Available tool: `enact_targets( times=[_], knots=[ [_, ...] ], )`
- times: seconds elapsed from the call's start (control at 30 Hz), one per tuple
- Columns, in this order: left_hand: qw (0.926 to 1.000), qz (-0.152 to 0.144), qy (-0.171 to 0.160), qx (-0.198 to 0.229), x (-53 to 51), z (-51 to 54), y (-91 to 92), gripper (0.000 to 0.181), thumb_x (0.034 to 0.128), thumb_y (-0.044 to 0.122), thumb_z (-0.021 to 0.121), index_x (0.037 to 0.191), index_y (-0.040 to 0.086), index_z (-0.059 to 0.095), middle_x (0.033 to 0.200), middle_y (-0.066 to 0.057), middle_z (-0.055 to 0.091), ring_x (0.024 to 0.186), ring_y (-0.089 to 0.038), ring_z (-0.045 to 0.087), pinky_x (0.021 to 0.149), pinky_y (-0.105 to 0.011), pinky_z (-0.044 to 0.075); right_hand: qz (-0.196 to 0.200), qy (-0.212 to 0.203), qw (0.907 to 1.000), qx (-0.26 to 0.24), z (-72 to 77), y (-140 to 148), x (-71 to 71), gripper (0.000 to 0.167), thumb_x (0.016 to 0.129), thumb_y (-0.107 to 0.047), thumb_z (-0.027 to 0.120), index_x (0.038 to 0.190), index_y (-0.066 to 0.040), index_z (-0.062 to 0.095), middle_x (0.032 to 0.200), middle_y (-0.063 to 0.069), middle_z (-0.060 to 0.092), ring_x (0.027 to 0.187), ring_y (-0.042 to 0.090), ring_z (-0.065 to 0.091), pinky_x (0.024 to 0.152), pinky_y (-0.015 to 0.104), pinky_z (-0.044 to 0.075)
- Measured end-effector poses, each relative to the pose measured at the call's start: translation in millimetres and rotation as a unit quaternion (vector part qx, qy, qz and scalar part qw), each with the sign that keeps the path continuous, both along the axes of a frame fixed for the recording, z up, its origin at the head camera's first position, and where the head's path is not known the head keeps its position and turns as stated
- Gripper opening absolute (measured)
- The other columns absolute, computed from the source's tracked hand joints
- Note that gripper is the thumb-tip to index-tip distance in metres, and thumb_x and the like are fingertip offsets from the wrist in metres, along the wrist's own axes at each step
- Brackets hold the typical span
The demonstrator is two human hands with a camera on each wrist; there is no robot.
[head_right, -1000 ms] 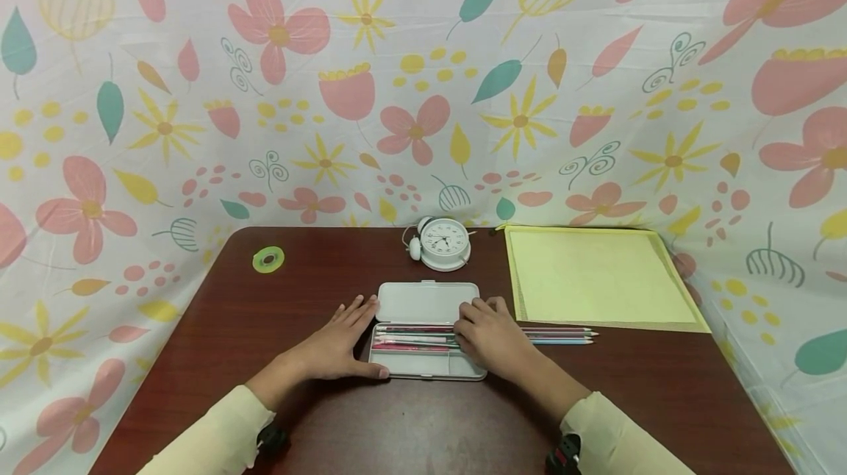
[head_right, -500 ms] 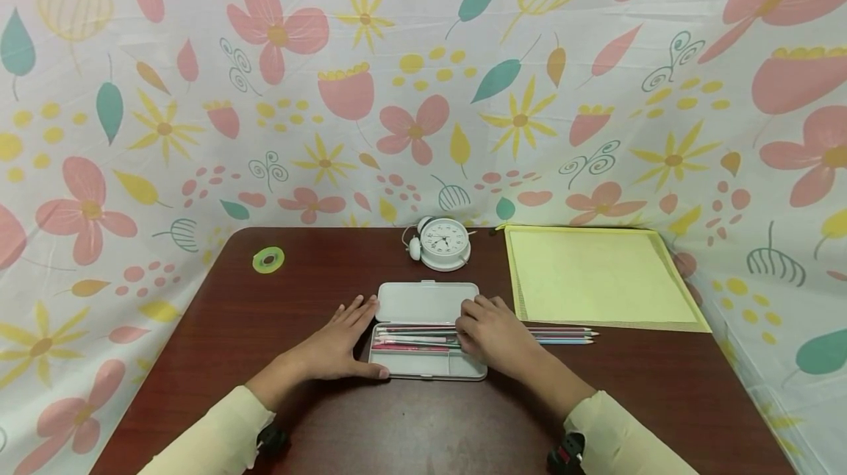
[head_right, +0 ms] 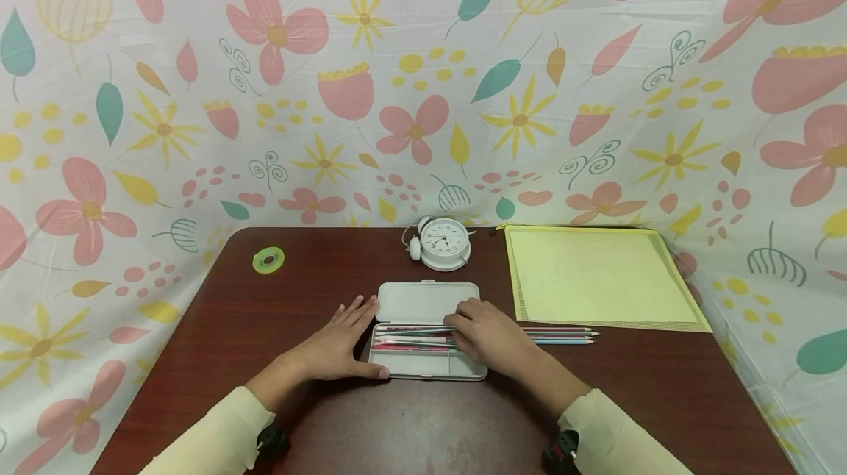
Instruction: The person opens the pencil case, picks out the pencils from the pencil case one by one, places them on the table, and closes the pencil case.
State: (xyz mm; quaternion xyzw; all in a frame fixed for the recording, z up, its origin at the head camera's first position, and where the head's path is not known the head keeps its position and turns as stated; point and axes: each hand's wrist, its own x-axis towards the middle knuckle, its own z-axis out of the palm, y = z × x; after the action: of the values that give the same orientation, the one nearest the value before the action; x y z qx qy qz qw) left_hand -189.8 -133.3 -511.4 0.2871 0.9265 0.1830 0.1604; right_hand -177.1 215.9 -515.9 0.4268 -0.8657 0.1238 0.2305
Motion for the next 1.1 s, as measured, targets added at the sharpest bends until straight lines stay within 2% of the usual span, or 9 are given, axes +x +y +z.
enact_targets(
  times=[0.23, 0.5, 0.67, 0.9, 1.1],
  knots=[
    [1.0, -0.001, 0.001, 0.001, 0.2, -0.4, -0.9, 0.131, 0.0886, 0.081, 0.075, 0.178, 0.007, 0.015, 0.187, -0.013, 0.015, 0.175, -0.038, 0.009, 0.139, -0.063, 0.015, -0.027, 0.009, 0.9995, 0.016, -0.5, -6.4, -0.5, 0.022, 0.087, -0.013, 0.092, 0.106, -0.019, 0.081, 0.096, -0.004, 0.067, 0.091, 0.017, 0.063, 0.074, 0.037, 0.049],
    [1.0, 0.0, 0.0, 0.005, 0.7, 0.8, -0.4, 0.131, 0.088, 0.081, 0.076, 0.178, 0.006, 0.016, 0.187, -0.013, 0.016, 0.175, -0.04, 0.01, 0.139, -0.065, 0.015, -0.041, 0.01, 0.999, 0.017, -0.2, -18.9, 0.2, 0.019, 0.09, -0.016, 0.092, 0.105, -0.02, 0.081, 0.093, -0.005, 0.066, 0.091, 0.016, 0.062, 0.075, 0.036, 0.045],
    [1.0, 0.0, 0.001, 0.006, 0.9, 0.9, 0.3, 0.131, 0.0877, 0.08, 0.077, 0.178, 0.006, 0.017, 0.187, -0.013, 0.017, 0.174, -0.04, 0.011, 0.139, -0.064, 0.016, -0.047, -0.004, 0.9986, 0.022, 3.2, -30.1, 0.9, 0.016, 0.092, -0.017, 0.09, 0.105, -0.02, 0.081, 0.093, -0.006, 0.066, 0.092, 0.016, 0.062, 0.079, 0.039, 0.047],
    [1.0, 0.004, 0.0, 0.007, 1.2, 2.0, 0.3, 0.131, 0.0876, 0.081, 0.076, 0.178, 0.007, 0.018, 0.187, -0.013, 0.017, 0.175, -0.039, 0.011, 0.139, -0.064, 0.016, -0.07, -0.02, 0.995, 0.069, 8.6, -47.7, -0.7, 0.011, 0.098, -0.026, 0.086, 0.108, -0.023, 0.081, 0.097, -0.006, 0.067, 0.094, 0.016, 0.06, 0.082, 0.041, 0.048],
    [1.0, 0.003, -0.001, 0.007, 0.4, 0.6, 0.3, 0.13, 0.088, 0.081, 0.076, 0.178, 0.007, 0.018, 0.187, -0.013, 0.017, 0.175, -0.039, 0.011, 0.139, -0.064, 0.017, -0.08, -0.024, 0.9926, 0.088, 8.9, -61.2, -1.4, 0.01, 0.098, -0.028, 0.085, 0.107, -0.024, 0.081, 0.1, -0.006, 0.068, 0.096, 0.017, 0.062, 0.085, 0.043, 0.051]
  ],
)
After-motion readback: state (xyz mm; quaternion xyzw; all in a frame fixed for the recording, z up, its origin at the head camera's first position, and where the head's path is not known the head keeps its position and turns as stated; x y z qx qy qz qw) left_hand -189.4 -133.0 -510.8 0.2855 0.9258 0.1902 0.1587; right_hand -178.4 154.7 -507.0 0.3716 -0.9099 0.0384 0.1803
